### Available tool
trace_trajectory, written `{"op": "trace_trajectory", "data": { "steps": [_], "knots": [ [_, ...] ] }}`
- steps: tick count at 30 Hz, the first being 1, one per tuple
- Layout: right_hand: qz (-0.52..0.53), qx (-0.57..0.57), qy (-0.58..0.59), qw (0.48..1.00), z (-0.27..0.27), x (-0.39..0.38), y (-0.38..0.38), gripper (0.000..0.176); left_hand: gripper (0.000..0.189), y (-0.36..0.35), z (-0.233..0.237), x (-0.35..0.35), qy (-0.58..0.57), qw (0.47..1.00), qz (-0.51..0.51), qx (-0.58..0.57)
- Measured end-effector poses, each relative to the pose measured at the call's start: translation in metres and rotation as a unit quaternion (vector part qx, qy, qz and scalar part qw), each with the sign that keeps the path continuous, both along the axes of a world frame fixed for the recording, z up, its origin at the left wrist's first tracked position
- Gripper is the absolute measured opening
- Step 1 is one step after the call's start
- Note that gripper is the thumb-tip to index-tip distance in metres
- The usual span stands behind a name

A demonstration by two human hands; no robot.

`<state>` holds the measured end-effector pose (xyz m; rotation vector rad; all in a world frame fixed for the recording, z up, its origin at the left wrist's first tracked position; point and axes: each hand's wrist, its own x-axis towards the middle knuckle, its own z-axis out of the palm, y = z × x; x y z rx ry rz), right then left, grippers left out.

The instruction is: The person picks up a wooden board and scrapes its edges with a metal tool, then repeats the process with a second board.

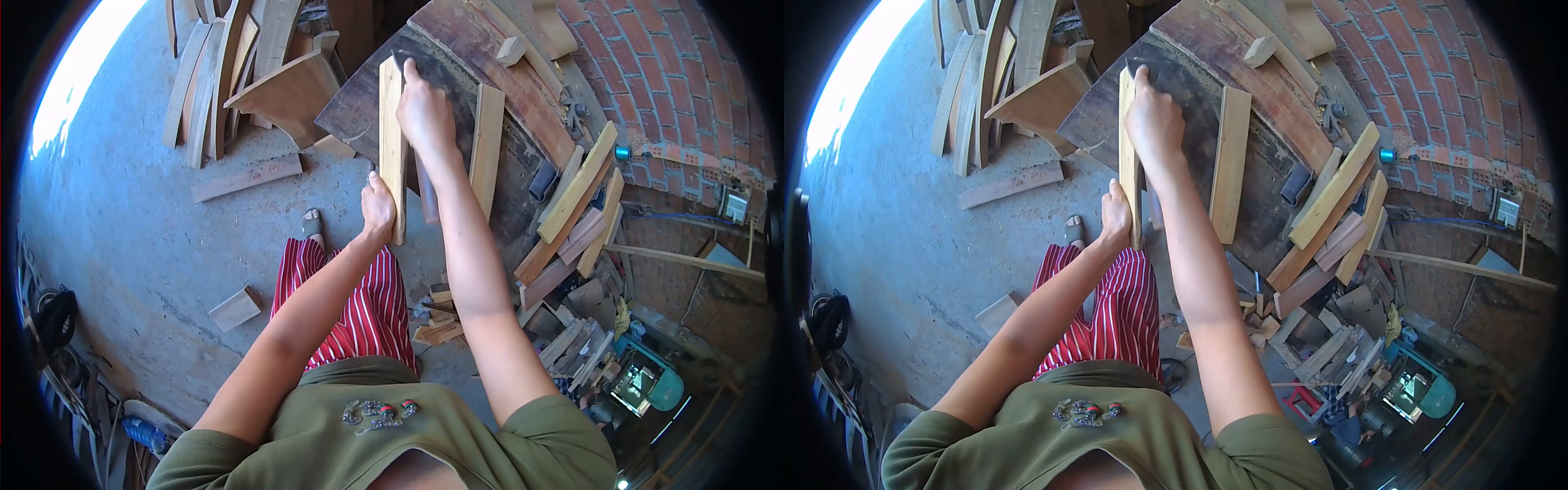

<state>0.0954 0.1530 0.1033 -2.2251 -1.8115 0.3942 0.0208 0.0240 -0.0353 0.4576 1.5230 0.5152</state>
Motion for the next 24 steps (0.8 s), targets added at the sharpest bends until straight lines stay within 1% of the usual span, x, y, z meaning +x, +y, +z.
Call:
{"op": "trace_trajectory", "data": {
  "steps": [1, 2, 3, 7, 8, 10, 11, 12, 13, 14, 15, 16, 17, 18, 19, 20, 21, 22, 23, 24],
  "knots": [
    [0.006, 0.031, 0.016, 0.999, -0.005, 0.003, 0.014, 0.044, 0.071, -0.001, -0.004, 0.001, 0.003, 1.0, 0.001, 0.001],
    [0.012, 0.04, -0.007, 0.999, -0.011, 0.004, 0.017, 0.044, 0.072, -0.002, -0.008, 0.001, 0.008, 1.0, 0.009, 0.008],
    [0.011, 0.041, -0.005, 0.999, -0.009, 0.003, 0.009, 0.044, 0.072, -0.003, -0.012, 0.003, 0.011, 1.0, 0.015, 0.014],
    [-0.006, -0.078, -0.016, 0.997, 0.013, -0.014, -0.09, 0.049, 0.071, -0.003, -0.009, 0.004, -0.016, 0.999, 0.03, 0.01],
    [-0.003, -0.079, -0.018, 0.997, 0.014, -0.015, -0.104, 0.049, 0.071, -0.005, -0.023, 0.004, -0.049, 0.998, 0.033, 0.017],
    [0.003, -0.084, 0.002, 0.996, 0.02, -0.017, -0.117, 0.05, 0.071, -0.003, -0.019, 0.004, -0.027, 0.999, 0.026, 0.028],
    [0.002, -0.087, -0.01, 0.996, 0.016, -0.012, -0.104, 0.048, 0.071, -0.005, -0.017, 0.003, -0.004, 0.999, 0.014, 0.037],
    [-0.007, -0.055, -0.011, 0.998, 0.014, -0.01, -0.081, 0.046, 0.07, -0.005, -0.022, 0.004, -0.001, 0.999, 0.015, 0.035],
    [-0.015, -0.021, -0.011, 1.0, 0.007, -0.007, -0.056, 0.045, 0.07, -0.002, -0.005, 0.002, -0.007, 1.0, 0.017, 0.016],
    [-0.007, 0.017, -0.001, 1.0, -0.004, 0.0, -0.028, 0.044, 0.07, -0.003, -0.006, 0.002, 0.002, 1.0, 0.022, 0.021],
    [0.001, 0.054, 0.009, 0.998, -0.004, 0.001, -0.013, 0.042, 0.07, -0.002, -0.008, 0.002, 0.011, 0.999, 0.027, 0.025],
    [0.0, 0.054, 0.014, 0.998, -0.006, -0.001, -0.018, 0.042, 0.069, 0.0, -0.009, 0.003, 0.022, 0.999, 0.025, 0.02],
    [-0.001, 0.037, 0.009, 0.999, -0.006, 0.0, -0.029, 0.042, 0.069, -0.003, -0.008, 0.003, 0.022, 0.999, 0.022, 0.019],
    [0.001, 0.021, 0.002, 1.0, -0.001, -0.002, -0.041, 0.042, 0.069, 0.0, 0.0, 0.003, -0.006, 0.999, 0.034, 0.013],
    [-0.006, -0.016, 0.01, 1.0, 0.005, -0.007, -0.07, 0.044, 0.069, 0.001, 0.004, 0.003, -0.034, 0.998, 0.047, 0.008],
    [-0.013, -0.051, 0.026, 0.998, 0.009, -0.011, -0.099, 0.048, 0.069, 0.0, -0.007, 0.003, -0.041, 0.998, 0.042, 0.02],
    [-0.005, -0.034, 0.034, 0.999, 0.008, -0.015, -0.132, 0.053, 0.069, -0.002, -0.007, 0.001, -0.043, 0.998, 0.044, 0.016],
    [-0.013, -0.051, 0.046, 0.998, 0.013, -0.022, -0.156, 0.056, 0.066, -0.002, -0.004, -0.001, -0.066, 0.997, 0.04, 0.027],
    [-0.014, -0.048, 0.071, 0.996, 0.01, -0.022, -0.17, 0.056, 0.063, -0.002, -0.003, -0.002, -0.088, 0.995, 0.035, 0.041],
    [-0.011, -0.066, 0.068, 0.995, 0.02, -0.023, -0.164, 0.056, 0.062, -0.001, -0.004, -0.002, -0.063, 0.996, 0.021, 0.061]
  ]
}}
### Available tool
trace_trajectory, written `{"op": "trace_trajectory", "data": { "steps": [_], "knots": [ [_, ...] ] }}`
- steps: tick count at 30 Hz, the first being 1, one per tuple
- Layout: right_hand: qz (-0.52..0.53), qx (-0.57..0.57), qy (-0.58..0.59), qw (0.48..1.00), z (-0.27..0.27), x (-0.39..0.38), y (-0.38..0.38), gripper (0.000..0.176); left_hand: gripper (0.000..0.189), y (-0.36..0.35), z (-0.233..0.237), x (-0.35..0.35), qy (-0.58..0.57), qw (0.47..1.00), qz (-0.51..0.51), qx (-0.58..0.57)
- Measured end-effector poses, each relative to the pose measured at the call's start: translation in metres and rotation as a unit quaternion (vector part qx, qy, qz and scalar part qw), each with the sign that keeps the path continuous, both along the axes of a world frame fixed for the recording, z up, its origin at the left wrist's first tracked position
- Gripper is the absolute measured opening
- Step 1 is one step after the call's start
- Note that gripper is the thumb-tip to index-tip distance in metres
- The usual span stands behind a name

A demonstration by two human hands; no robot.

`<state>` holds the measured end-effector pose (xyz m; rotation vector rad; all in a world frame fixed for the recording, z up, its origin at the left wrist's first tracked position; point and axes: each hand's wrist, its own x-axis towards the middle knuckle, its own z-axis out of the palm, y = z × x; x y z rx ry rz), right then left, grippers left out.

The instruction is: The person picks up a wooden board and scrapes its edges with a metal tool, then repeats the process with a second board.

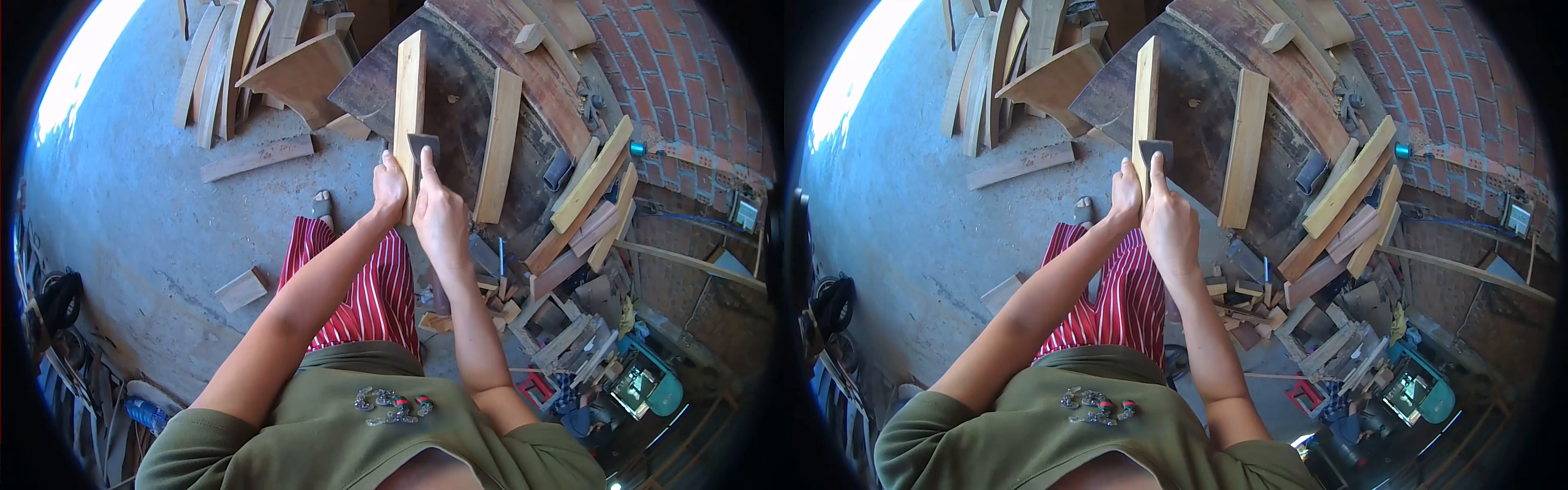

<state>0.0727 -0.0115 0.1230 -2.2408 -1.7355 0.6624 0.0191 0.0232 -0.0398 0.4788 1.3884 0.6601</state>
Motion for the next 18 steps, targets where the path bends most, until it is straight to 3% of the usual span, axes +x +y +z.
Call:
{"op": "trace_trajectory", "data": {
  "steps": [5, 7, 11, 14, 15, 18],
  "knots": [
    [0.023, -0.005, -0.006, 1.0, -0.007, 0.001, 0.026, 0.058, 0.066, 0.027, 0.016, -0.007, -0.021, 0.999, 0.015, -0.038],
    [0.027, 0.065, -0.079, 0.994, -0.023, -0.002, 0.013, 0.059, 0.066, 0.026, 0.021, -0.005, 0.033, 0.999, 0.003, -0.01],
    [0.009, 0.008, -0.023, 1.0, -0.014, -0.013, -0.015, 0.06, 0.066, 0.025, 0.04, -0.009, 0.092, 0.993, -0.067, 0.023],
    [0.0, 0.039, -0.053, 0.998, -0.016, -0.003, 0.041, 0.051, 0.067, 0.025, 0.012, -0.005, 0.168, 0.978, -0.112, 0.053],
    [-0.003, 0.043, -0.055, 0.998, -0.015, 0.001, 0.062, 0.051, 0.068, 0.024, -0.02, -0.002, 0.018, 1.0, 0.001, -0.009],
    [0.01, 0.035, -0.069, 0.997, -0.011, 0.004, 0.069, 0.052, 0.067, 0.029, -0.012, 0.002, 0.008, 1.0, 0.021, -0.01]
  ]
}}
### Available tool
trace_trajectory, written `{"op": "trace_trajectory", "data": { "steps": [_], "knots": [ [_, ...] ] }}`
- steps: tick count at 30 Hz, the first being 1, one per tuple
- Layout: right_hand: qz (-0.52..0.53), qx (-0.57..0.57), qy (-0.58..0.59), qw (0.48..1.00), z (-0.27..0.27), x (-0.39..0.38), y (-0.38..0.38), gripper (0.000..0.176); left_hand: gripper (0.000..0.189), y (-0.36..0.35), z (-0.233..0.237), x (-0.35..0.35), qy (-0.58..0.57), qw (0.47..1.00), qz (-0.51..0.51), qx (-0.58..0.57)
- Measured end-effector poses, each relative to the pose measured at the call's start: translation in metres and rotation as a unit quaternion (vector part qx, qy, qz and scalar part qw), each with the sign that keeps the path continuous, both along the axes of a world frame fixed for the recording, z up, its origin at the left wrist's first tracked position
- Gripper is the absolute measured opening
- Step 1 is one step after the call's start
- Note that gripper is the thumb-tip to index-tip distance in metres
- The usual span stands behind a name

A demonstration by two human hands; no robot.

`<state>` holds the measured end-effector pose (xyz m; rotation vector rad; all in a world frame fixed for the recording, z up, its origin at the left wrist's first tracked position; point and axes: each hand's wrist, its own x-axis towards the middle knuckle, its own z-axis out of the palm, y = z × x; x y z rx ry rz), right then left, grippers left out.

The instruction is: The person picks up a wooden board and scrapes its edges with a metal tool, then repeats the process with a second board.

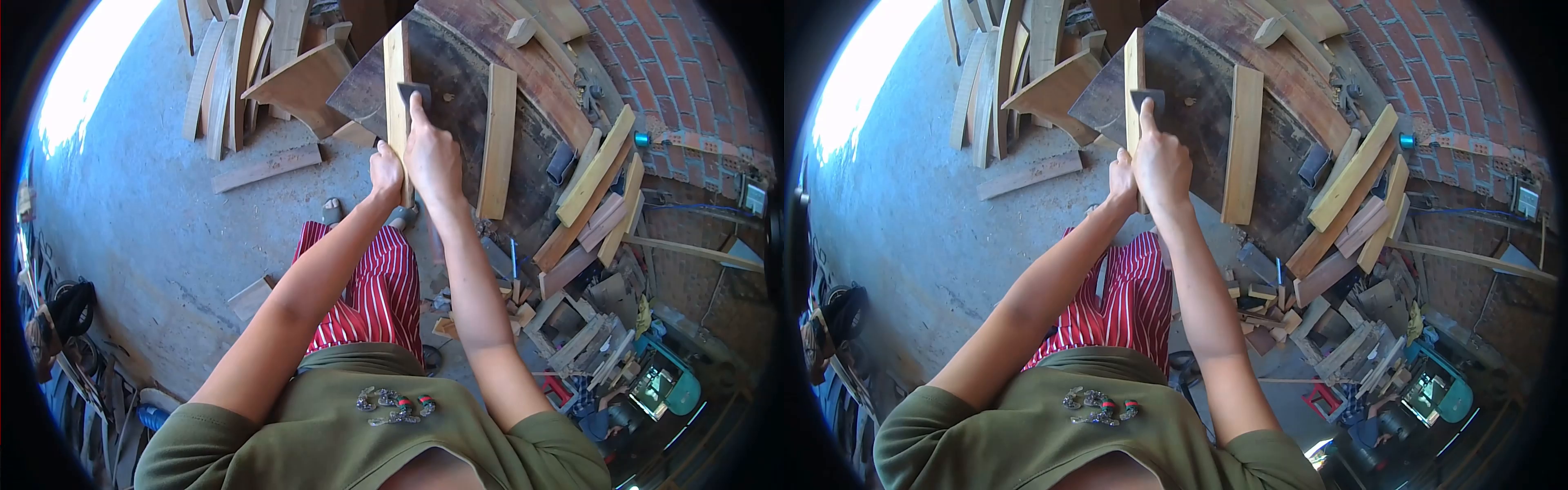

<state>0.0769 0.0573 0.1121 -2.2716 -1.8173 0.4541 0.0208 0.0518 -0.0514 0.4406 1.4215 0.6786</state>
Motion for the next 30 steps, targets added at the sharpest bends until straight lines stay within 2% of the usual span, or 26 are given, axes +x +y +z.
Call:
{"op": "trace_trajectory", "data": {
  "steps": [2, 5, 6, 9, 12, 15, 17, 18, 20, 22, 24, 27, 30],
  "knots": [
    [-0.001, -0.031, 0.013, 0.999, 0.001, -0.005, -0.032, 0.053, 0.067, -0.002, 0.021, -0.004, 0.066, 0.996, -0.056, 0.015],
    [-0.004, -0.045, 0.017, 0.999, 0.001, -0.008, -0.046, 0.053, 0.067, -0.003, 0.009, -0.006, 0.036, 0.998, -0.047, 0.007],
    [-0.009, -0.038, 0.017, 0.999, 0.004, -0.008, -0.032, 0.051, 0.067, -0.004, 0.021, -0.004, 0.046, 0.998, -0.034, -0.002],
    [-0.006, 0.031, 0.003, 0.999, -0.012, 0.008, 0.032, 0.046, 0.066, -0.003, 0.008, 0.0, 0.028, 0.999, -0.006, -0.04],
    [0.003, -0.004, -0.013, 1.0, -0.002, 0.006, 0.022, 0.048, 0.065, -0.003, -0.013, 0.002, 0.009, 1.0, 0.0, -0.03],
    [0.0, -0.058, -0.005, 0.998, 0.005, -0.005, -0.012, 0.05, 0.065, -0.004, 0.001, -0.001, -0.018, 0.999, 0.003, -0.026],
    [0.001, -0.034, 0.014, 0.999, 0.007, -0.005, -0.014, 0.051, 0.066, -0.005, 0.005, 0.0, 0.032, 0.998, -0.021, -0.051],
    [-0.001, -0.047, -0.009, 0.999, 0.011, -0.004, 0.006, 0.051, 0.066, -0.007, -0.005, 0.002, 0.018, 0.999, -0.008, -0.045],
    [0.007, 0.014, -0.006, 1.0, -0.012, 0.009, 0.046, 0.05, 0.065, -0.005, -0.002, 0.002, 0.023, 0.998, -0.015, -0.047],
    [0.013, 0.042, -0.006, 0.999, -0.007, 0.007, 0.054, 0.05, 0.065, -0.003, -0.005, 0.002, 0.037, 0.998, -0.01, -0.049],
    [0.0, -0.038, -0.018, 0.999, 0.002, 0.003, 0.029, 0.05, 0.065, -0.005, -0.008, 0.002, 0.005, 1.0, -0.002, -0.029],
    [0.011, -0.082, 0.002, 0.997, 0.013, -0.005, -0.01, 0.054, 0.066, -0.006, -0.007, 0.001, -0.015, 1.0, -0.003, -0.009],
    [0.011, -0.022, -0.011, 1.0, 0.0, 0.004, 0.033, 0.047, 0.066, -0.01, -0.01, 0.006, 0.046, 0.998, -0.021, -0.029]
  ]
}}
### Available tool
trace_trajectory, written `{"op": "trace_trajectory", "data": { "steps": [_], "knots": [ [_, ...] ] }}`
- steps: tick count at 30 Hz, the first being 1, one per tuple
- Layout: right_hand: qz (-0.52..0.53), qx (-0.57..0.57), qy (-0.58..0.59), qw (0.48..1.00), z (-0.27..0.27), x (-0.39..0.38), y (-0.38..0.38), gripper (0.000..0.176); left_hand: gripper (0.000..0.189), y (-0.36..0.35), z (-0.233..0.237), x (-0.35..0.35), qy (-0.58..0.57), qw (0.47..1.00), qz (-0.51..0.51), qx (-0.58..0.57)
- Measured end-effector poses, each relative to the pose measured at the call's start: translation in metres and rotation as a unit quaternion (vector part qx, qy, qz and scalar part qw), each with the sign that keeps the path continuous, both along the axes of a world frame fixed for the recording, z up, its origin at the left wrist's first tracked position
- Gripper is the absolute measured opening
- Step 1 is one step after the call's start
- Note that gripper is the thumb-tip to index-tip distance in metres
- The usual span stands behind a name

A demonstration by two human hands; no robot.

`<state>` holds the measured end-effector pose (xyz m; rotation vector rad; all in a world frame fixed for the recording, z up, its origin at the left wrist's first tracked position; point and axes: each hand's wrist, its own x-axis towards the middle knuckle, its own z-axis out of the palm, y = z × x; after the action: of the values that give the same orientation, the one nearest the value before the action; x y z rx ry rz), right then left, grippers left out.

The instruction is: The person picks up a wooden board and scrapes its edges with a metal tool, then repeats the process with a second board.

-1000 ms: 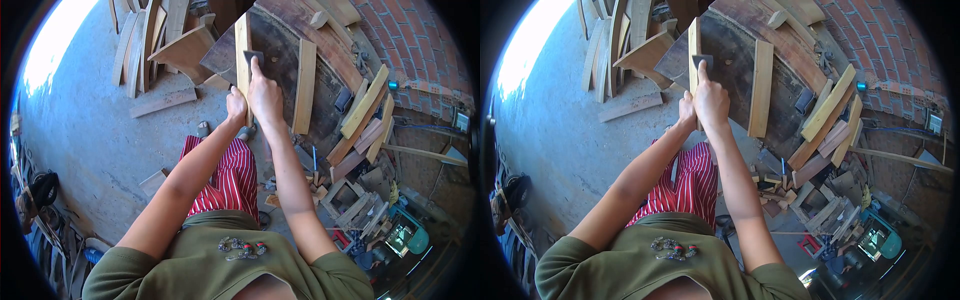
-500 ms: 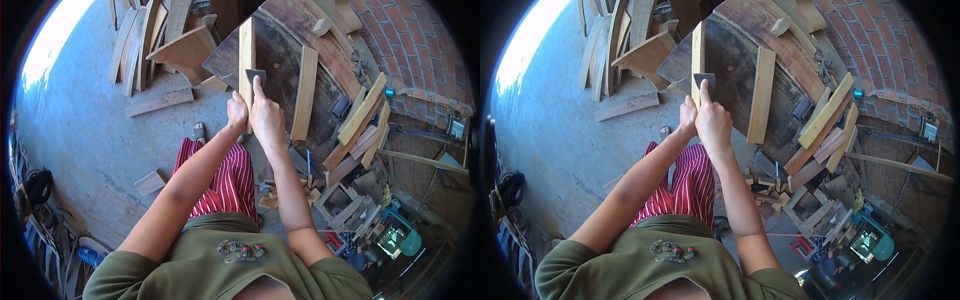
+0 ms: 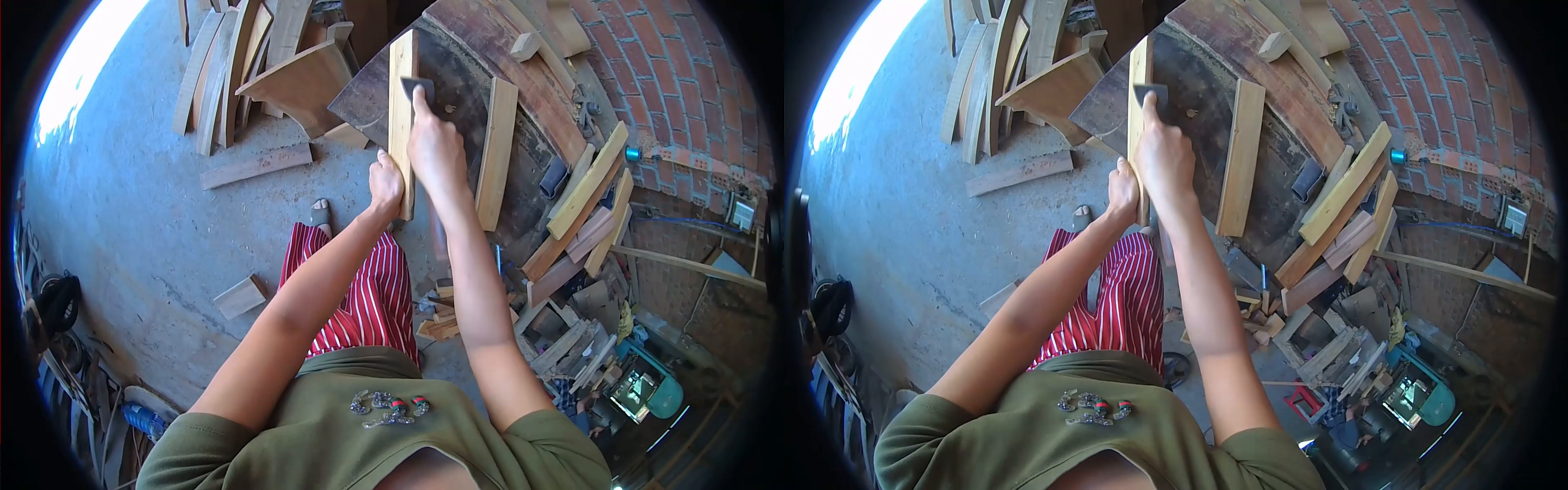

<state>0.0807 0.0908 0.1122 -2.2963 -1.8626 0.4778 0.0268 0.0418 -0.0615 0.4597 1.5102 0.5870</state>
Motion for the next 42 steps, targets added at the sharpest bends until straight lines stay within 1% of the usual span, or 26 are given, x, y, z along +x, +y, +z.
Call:
{"op": "trace_trajectory", "data": {
  "steps": [1, 3, 4, 6, 8, 9, 11, 13, 15, 16, 18, 19, 20, 21, 23, 25, 27, 28, 30, 31, 33, 35, 36, 37, 39, 42],
  "knots": [
    [0.002, 0.038, 0.0, 0.999, -0.002, 0.003, 0.022, 0.044, 0.067, 0.002, 0.002, 0.0, 0.0, 1.0, 0.006, -0.004],
    [0.01, 0.057, 0.008, 0.998, -0.004, 0.006, 0.042, 0.045, 0.068, 0.003, 0.005, -0.003, 0.001, 1.0, 0.019, -0.013],
    [0.011, 0.059, 0.007, 0.998, -0.002, 0.005, 0.037, 0.045, 0.069, 0.003, 0.007, -0.004, -0.012, 1.0, 0.015, -0.014],
    [0.0, -0.015, 0.001, 1.0, 0.005, 0.001, 0.004, 0.047, 0.068, 0.005, 0.008, -0.003, -0.013, 1.0, 0.014, -0.015],
    [-0.001, -0.047, 0.011, 0.999, 0.016, -0.007, -0.029, 0.049, 0.068, 0.004, 0.006, -0.003, -0.012, 1.0, 0.014, -0.02],
    [0.001, -0.065, 0.012, 0.998, 0.018, -0.008, -0.034, 0.049, 0.068, 0.006, 0.006, -0.002, -0.012, 1.0, 0.014, -0.015],
    [-0.002, -0.034, 0.019, 0.999, 0.013, -0.004, -0.012, 0.048, 0.068, 0.002, 0.006, -0.004, -0.008, 1.0, 0.006, -0.008],
    [0.005, 0.027, -0.006, 1.0, -0.003, 0.006, 0.031, 0.045, 0.069, 0.005, 0.011, -0.002, -0.018, 1.0, 0.005, -0.015],
    [0.029, 0.051, -0.01, 0.998, -0.004, 0.008, 0.046, 0.054, 0.069, 0.006, 0.014, -0.003, 0.013, 1.0, 0.014, -0.025],
    [0.028, 0.052, -0.009, 0.998, -0.003, 0.007, 0.039, 0.054, 0.068, 0.006, 0.017, -0.004, 0.01, 1.0, 0.003, -0.023],
    [0.0, -0.023, 0.007, 1.0, 0.005, 0.002, 0.005, 0.048, 0.068, 0.008, 0.024, -0.004, 0.017, 1.0, 0.003, -0.024],
    [0.001, -0.056, 0.0, 0.998, 0.012, -0.003, -0.014, 0.05, 0.068, 0.007, 0.025, -0.005, 0.025, 0.999, 0.001, -0.027],
    [0.002, -0.066, 0.004, 0.998, 0.017, -0.007, -0.026, 0.05, 0.067, 0.006, 0.024, -0.006, -0.002, 1.0, 0.008, -0.028],
    [0.005, -0.075, 0.007, 0.997, 0.019, -0.008, -0.03, 0.05, 0.067, 0.007, 0.022, -0.005, -0.004, 1.0, 0.011, -0.029],
    [0.004, -0.047, 0.01, 0.999, 0.014, -0.004, -0.008, 0.049, 0.067, 0.005, 0.017, -0.005, -0.006, 1.0, 0.001, -0.019],
    [-0.001, 0.01, 0.002, 1.0, 0.002, 0.004, 0.033, 0.047, 0.068, 0.007, 0.018, -0.005, -0.013, 0.999, -0.01, -0.032],
    [0.012, 0.048, 0.015, 0.999, -0.004, 0.006, 0.051, 0.048, 0.068, 0.006, 0.016, -0.006, -0.007, 0.999, 0.013, -0.029],
    [0.011, 0.049, 0.015, 0.999, -0.003, 0.005, 0.044, 0.048, 0.068, 0.005, 0.013, -0.004, 0.007, 0.999, 0.018, -0.031],
    [-0.001, -0.021, -0.004, 1.0, 0.005, 0.001, 0.013, 0.049, 0.068, 0.006, 0.009, -0.002, -0.001, 1.0, 0.021, -0.021],
    [-0.001, -0.054, -0.007, 0.999, 0.013, -0.004, -0.007, 0.06, 0.068, 0.004, 0.007, -0.003, -0.006, 1.0, 0.025, -0.016],
    [0.001, -0.061, 0.008, 0.998, 0.017, -0.007, -0.029, 0.05, 0.067, 0.005, 0.005, -0.001, -0.014, 0.999, 0.039, -0.019],
    [-0.003, -0.05, 0.023, 0.998, 0.014, -0.004, -0.011, 0.05, 0.066, 0.005, 0.002, -0.001, -0.013, 0.999, 0.035, -0.013],
    [0.02, -0.04, 0.03, 0.999, 0.011, -0.003, -0.003, 0.05, 0.064, 0.01, -0.002, -0.004, -0.082, 0.995, 0.052, -0.016],
    [0.022, -0.039, 0.029, 0.999, 0.01, -0.003, 0.0, 0.05, 0.062, 0.012, -0.004, -0.005, -0.12, 0.99, 0.073, -0.008],
    [0.026, -0.039, -0.001, 0.999, 0.008, -0.004, -0.005, 0.05, 0.062, 0.01, -0.005, -0.003, -0.078, 0.995, 0.062, -0.013],
    [0.009, -0.031, -0.006, 0.999, 0.005, -0.005, -0.024, 0.052, 0.062, 0.005, 0.002, -0.006, -0.08, 0.996, 0.038, -0.003]
  ]
}}
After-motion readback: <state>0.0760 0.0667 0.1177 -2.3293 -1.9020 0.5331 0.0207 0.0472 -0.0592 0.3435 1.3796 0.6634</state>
